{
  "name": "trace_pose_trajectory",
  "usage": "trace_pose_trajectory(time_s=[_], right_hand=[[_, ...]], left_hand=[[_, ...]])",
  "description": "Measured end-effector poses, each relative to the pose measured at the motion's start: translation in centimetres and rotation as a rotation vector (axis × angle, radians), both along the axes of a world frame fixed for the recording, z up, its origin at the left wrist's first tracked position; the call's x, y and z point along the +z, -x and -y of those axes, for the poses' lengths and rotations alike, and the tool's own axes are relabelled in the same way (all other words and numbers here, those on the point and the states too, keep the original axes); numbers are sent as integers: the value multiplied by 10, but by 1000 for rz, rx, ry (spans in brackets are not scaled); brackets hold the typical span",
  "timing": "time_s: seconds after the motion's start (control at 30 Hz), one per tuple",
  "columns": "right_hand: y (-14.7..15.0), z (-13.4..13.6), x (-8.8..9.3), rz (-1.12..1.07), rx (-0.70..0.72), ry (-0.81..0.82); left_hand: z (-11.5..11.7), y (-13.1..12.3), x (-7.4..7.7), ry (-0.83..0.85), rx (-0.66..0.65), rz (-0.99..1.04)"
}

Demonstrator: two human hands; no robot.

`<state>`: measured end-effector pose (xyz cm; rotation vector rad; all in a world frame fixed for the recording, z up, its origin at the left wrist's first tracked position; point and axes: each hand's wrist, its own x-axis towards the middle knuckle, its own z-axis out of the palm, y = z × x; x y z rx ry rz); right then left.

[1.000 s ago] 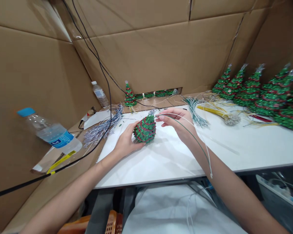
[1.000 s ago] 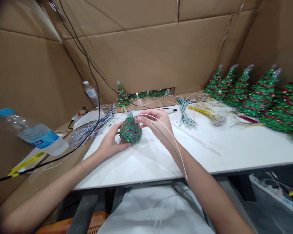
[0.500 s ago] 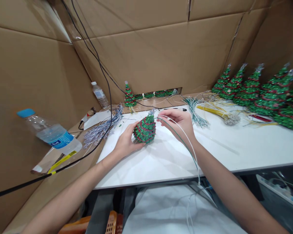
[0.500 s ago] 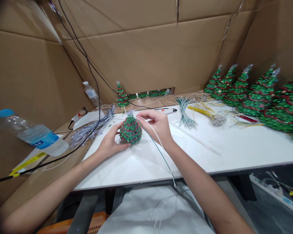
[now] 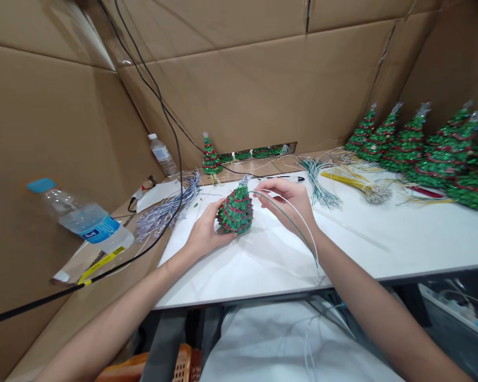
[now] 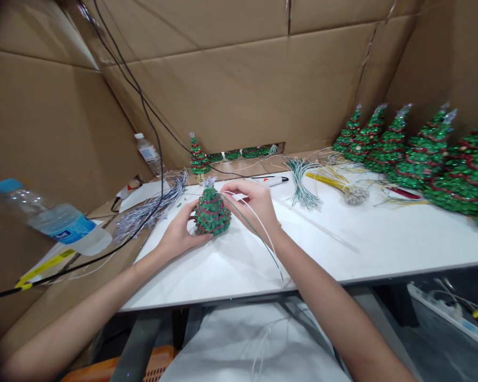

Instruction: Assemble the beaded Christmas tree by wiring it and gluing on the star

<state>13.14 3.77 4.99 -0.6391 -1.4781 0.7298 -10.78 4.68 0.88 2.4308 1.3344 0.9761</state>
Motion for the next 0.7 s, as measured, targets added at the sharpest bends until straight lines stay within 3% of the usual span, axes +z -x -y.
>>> trace_pose_trajectory(time_s=[0.2, 0.7], right_hand=[[0, 1, -2, 35, -69, -116], [1, 2, -3, 50, -63, -90]], left_hand=[[-1, -1, 0, -6, -7, -13], [0, 0, 0, -6, -10, -24]])
